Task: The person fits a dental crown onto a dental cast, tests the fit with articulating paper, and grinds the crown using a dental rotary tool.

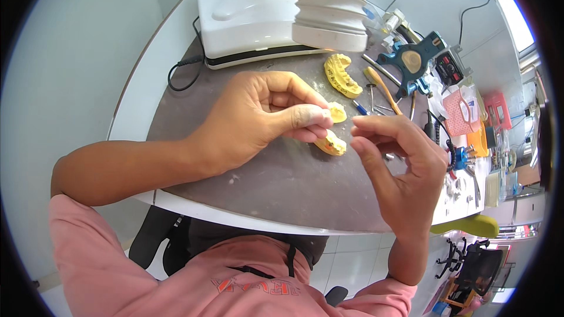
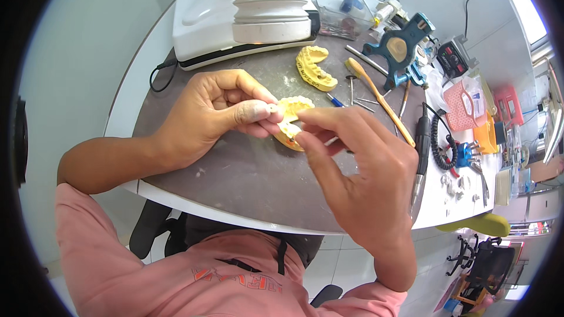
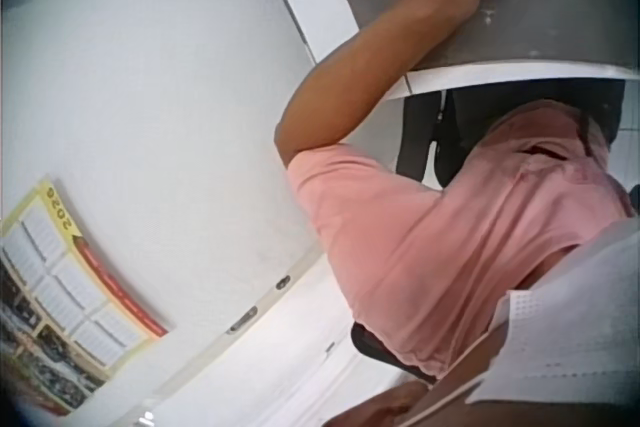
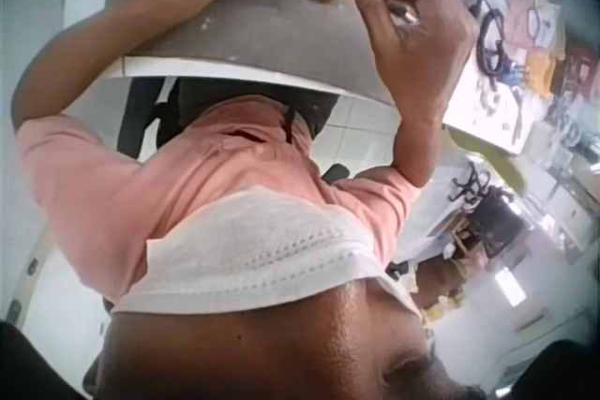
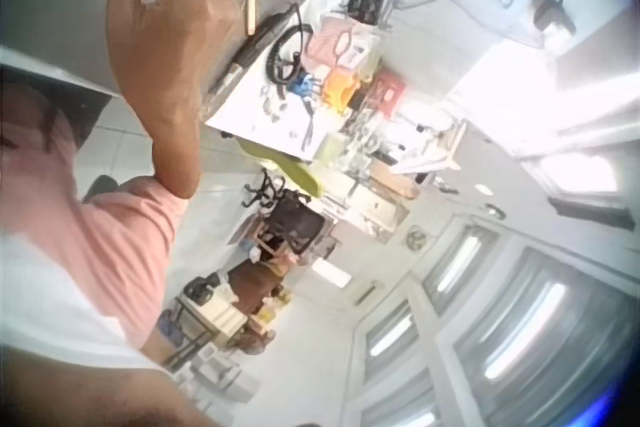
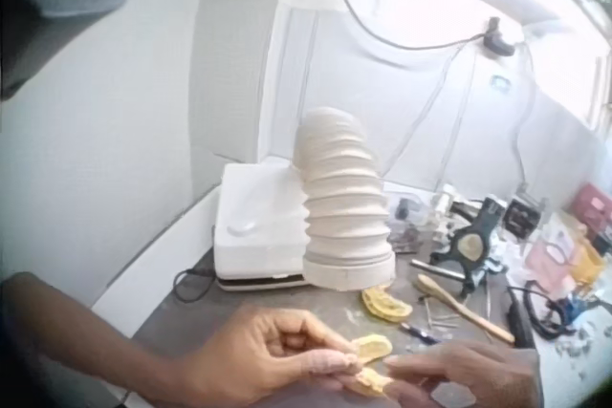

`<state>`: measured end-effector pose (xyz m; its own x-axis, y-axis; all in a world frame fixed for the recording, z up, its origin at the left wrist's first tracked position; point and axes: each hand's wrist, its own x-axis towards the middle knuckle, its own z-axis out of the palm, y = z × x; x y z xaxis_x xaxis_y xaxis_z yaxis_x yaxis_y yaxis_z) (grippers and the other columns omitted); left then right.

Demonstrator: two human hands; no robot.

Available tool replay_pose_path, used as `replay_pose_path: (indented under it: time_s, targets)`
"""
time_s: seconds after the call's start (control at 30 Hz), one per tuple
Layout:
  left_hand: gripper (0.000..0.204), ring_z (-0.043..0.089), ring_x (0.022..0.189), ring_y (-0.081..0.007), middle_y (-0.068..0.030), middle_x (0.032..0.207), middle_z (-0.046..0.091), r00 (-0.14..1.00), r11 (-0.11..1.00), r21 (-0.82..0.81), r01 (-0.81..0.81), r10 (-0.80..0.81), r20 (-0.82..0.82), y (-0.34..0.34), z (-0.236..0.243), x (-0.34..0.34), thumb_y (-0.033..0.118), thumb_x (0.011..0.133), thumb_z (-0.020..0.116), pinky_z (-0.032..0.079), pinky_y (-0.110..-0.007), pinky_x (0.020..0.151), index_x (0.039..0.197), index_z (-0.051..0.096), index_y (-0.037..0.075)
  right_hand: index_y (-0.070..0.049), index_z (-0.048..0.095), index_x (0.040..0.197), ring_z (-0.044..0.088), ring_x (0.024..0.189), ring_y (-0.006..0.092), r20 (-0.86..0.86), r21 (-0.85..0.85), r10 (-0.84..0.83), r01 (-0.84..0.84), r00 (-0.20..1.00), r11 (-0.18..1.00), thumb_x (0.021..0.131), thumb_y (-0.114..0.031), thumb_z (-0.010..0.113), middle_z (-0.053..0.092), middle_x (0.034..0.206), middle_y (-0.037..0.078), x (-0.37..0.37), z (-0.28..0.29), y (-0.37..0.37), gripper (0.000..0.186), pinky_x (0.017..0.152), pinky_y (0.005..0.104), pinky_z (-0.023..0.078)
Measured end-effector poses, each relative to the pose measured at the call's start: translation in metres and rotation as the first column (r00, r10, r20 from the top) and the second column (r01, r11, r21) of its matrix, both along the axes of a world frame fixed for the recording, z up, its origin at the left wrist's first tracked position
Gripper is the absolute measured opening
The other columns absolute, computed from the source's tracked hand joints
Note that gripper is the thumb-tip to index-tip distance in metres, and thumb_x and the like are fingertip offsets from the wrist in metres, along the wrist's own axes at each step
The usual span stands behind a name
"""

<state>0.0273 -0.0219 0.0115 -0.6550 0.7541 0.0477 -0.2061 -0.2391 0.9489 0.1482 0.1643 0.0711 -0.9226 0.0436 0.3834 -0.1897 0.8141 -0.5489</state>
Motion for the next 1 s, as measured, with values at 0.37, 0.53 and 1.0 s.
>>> replay_pose_path:
  time_s: [0.37,0.53,1.0]
  targets:
    - [0.014,0.071,0.093,-0.0148,-0.0093,0.100,0.071,0.990,0.995,0.035,0.093,-0.096,0.101,0.002,0.002,-0.003,0.012,0.098,0.068,0.061,-0.029,0.082,0.105,0.065,-0.001,0.006,0.071,0.101,0.069,0.089,0.0163,-0.067,-0.135,0.160,-0.168,0.985,0.977,0.083,0.010,0.074,0.071,0.097,0.013,-0.025,-0.026,0.007,0.018,0.077,0.0263,0.056]
    - [0.015,0.070,0.095,-0.0142,-0.0090,0.102,0.069,0.987,0.991,0.010,0.133,-0.134,0.094,0.005,-0.002,-0.004,0.010,0.098,0.068,0.061,-0.029,0.083,0.107,0.064,-0.001,0.006,0.070,0.098,0.069,0.093,0.0207,-0.070,-0.170,0.243,-0.252,0.967,0.953,0.082,0.011,0.074,0.071,0.097,0.015,-0.026,-0.030,0.014,0.017,0.081,0.0301,0.055]
    - [0.034,0.058,0.115,-0.0284,-0.0114,0.123,0.061,0.471,0.973,-0.003,-0.232,0.110,-0.875,0.014,-0.009,-0.013,0.006,0.075,0.082,0.048,-0.038,0.092,0.106,0.069,0.007,0.000,0.071,0.091,0.072,0.082,0.0235,0.043,-0.066,0.109,-0.106,0.993,0.992,0.075,0.010,0.075,0.073,0.089,0.012,-0.012,-0.033,0.016,0.019,0.074,0.0314,0.056]
